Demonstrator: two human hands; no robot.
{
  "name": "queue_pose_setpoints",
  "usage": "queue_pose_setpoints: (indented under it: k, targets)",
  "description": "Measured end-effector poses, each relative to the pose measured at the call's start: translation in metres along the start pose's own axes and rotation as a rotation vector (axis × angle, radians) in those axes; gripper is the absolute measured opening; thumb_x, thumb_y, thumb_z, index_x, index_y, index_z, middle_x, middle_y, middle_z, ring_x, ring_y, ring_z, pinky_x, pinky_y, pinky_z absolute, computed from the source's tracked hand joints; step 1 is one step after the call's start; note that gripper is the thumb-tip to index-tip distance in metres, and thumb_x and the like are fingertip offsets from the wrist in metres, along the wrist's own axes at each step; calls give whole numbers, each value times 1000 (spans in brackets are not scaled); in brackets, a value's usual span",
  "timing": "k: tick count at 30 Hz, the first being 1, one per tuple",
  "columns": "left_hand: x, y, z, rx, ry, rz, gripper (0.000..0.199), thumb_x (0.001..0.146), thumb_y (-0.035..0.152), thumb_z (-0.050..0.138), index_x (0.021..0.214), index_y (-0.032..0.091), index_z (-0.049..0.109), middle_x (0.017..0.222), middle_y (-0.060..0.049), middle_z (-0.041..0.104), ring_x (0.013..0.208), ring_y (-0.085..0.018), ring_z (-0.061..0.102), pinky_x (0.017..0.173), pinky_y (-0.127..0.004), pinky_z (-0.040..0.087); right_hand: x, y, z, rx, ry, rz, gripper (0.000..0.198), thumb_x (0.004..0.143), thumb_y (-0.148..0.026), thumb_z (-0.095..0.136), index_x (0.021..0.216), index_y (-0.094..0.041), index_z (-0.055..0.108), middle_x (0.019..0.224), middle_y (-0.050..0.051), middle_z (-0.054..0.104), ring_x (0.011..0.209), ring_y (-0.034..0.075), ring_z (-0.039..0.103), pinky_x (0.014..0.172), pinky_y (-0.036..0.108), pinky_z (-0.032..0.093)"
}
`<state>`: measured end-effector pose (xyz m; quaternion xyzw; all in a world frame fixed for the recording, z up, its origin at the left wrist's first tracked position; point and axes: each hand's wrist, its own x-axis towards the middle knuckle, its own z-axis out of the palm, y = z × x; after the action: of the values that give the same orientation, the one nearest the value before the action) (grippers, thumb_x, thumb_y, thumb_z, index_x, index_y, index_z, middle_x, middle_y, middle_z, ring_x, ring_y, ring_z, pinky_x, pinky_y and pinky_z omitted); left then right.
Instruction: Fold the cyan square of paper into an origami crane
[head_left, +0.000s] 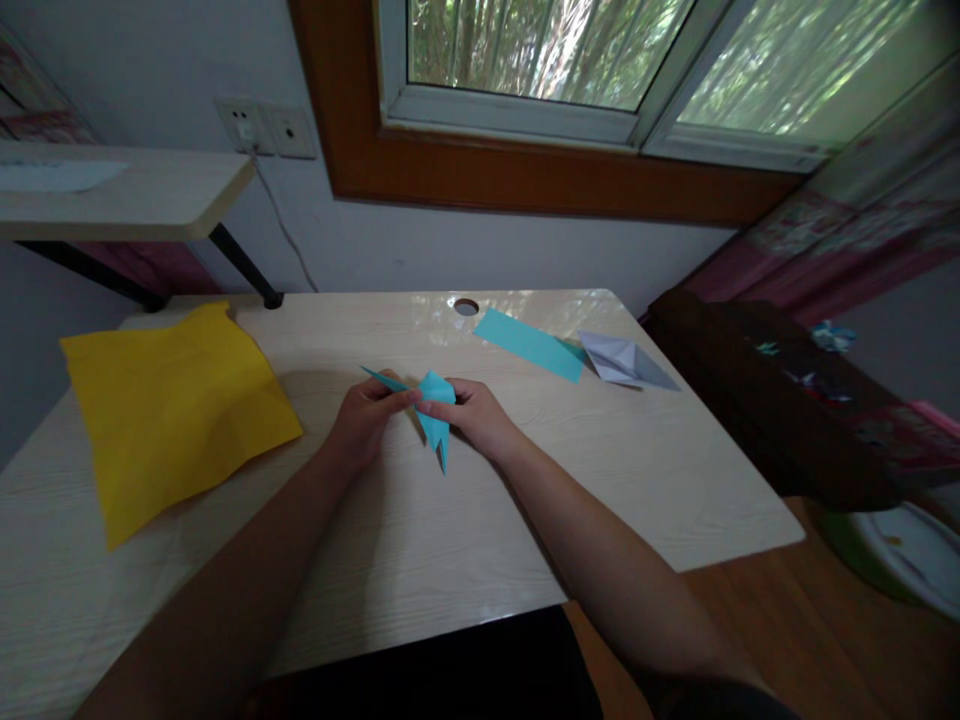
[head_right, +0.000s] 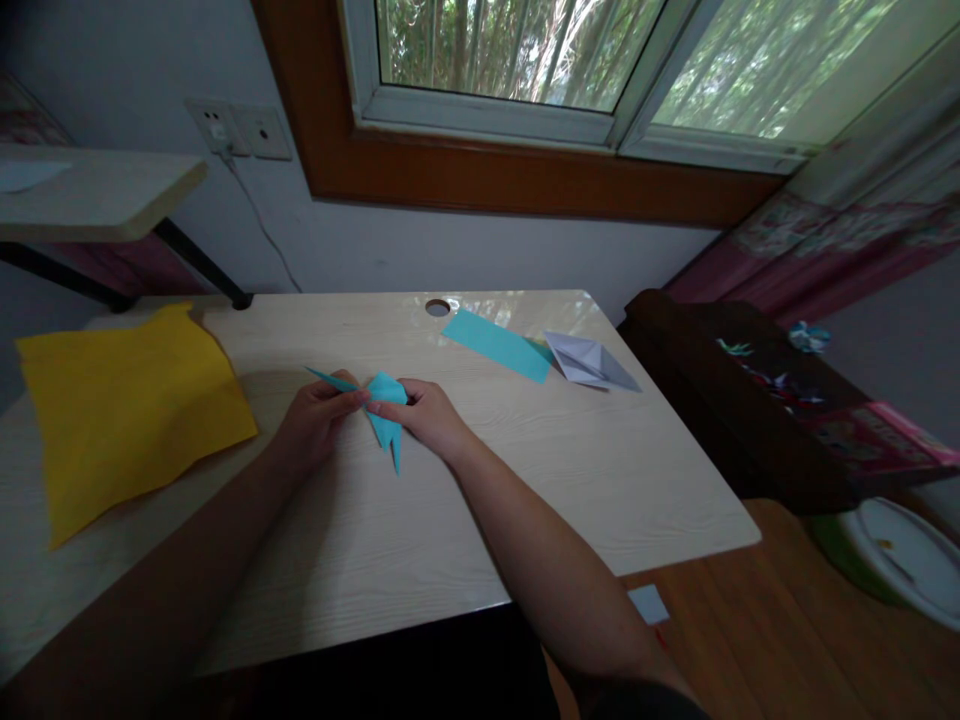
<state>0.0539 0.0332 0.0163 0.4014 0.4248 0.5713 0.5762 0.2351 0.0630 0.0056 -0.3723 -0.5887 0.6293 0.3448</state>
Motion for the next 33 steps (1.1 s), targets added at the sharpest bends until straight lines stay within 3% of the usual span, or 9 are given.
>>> queue_pose_setpoints:
  k: [11, 23, 33]
  targets:
    - [4, -3, -3, 44, 117, 12, 26, 61, 35, 90, 57, 18, 69, 55, 3, 54, 56, -10, 41, 56, -27, 32, 1, 2, 1, 106, -7, 1, 32, 71, -45, 86, 81, -19, 71, 70, -3, 61, 62, 12, 49, 61, 27, 41]
    - [11, 0, -13, -90, 232, 37, 19, 65, 33, 88, 70, 17, 79, 71, -3, 70, 58, -8, 50, 53, -22, 40, 1, 5, 0, 106, -8, -1, 31, 73, -43, 85, 75, -19, 67, 67, -4, 58, 58, 10, 47, 61, 27, 40]
    - [14, 1, -21, -151, 267, 112, 17, 73, 33, 84, 74, 17, 78, 84, -4, 73, 62, -7, 54, 58, -20, 47, 1, 3, 0, 90, 12, 5, 30, 71, -43, 86, 74, -19, 67, 66, -4, 58, 58, 11, 48, 61, 27, 40]
